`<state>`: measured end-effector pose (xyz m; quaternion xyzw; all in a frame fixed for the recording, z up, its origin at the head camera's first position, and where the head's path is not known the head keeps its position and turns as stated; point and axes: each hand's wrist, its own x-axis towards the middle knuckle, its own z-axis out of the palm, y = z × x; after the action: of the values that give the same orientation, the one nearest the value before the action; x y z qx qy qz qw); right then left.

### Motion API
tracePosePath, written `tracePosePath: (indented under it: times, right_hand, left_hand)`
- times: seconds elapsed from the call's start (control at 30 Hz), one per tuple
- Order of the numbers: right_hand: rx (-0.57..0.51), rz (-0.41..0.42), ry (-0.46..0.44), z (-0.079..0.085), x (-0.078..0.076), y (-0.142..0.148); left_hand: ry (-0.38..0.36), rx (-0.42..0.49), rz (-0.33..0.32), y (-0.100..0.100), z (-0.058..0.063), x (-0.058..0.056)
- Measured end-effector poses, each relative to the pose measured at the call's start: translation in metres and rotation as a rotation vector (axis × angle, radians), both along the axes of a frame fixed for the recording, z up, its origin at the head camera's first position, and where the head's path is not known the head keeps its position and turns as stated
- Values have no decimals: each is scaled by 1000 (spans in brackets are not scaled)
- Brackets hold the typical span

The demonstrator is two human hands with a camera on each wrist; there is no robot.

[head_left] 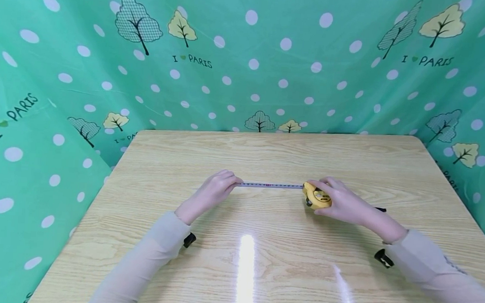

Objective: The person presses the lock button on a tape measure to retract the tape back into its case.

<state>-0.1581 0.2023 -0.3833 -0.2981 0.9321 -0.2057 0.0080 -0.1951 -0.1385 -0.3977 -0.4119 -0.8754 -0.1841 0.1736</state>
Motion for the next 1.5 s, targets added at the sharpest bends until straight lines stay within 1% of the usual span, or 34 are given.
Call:
tracePosePath:
  times: [0.17, 0.4, 0.57, 0.83, 0.93, 1.2, 1.5]
  right_hand:
    - [7, -3, 4, 0, 0, -1]
    - [-8, -6, -19, 0, 0, -4]
    - [-10, -9, -27, 0, -1, -6]
    - [-15, -10, -35, 0, -2, -11]
    - [-16, -12, -44, -1, -2, -11]
    - [-21, -2, -28, -1, -2, -12]
    - [-15, 0, -14, -2, -3, -15]
  left_hand:
    - [-10, -3, 0, 3, 1, 0]
    - [9, 17, -34, 8, 1, -2]
    - [16, 32, -47, 12, 0, -3]
    - [45, -1, -59, 16, 1, -3]
    - [49, 1, -61, 17, 0, -3]
    - [23, 4, -49, 21, 0, -4]
    - [23, 28, -68, 25, -1, -5]
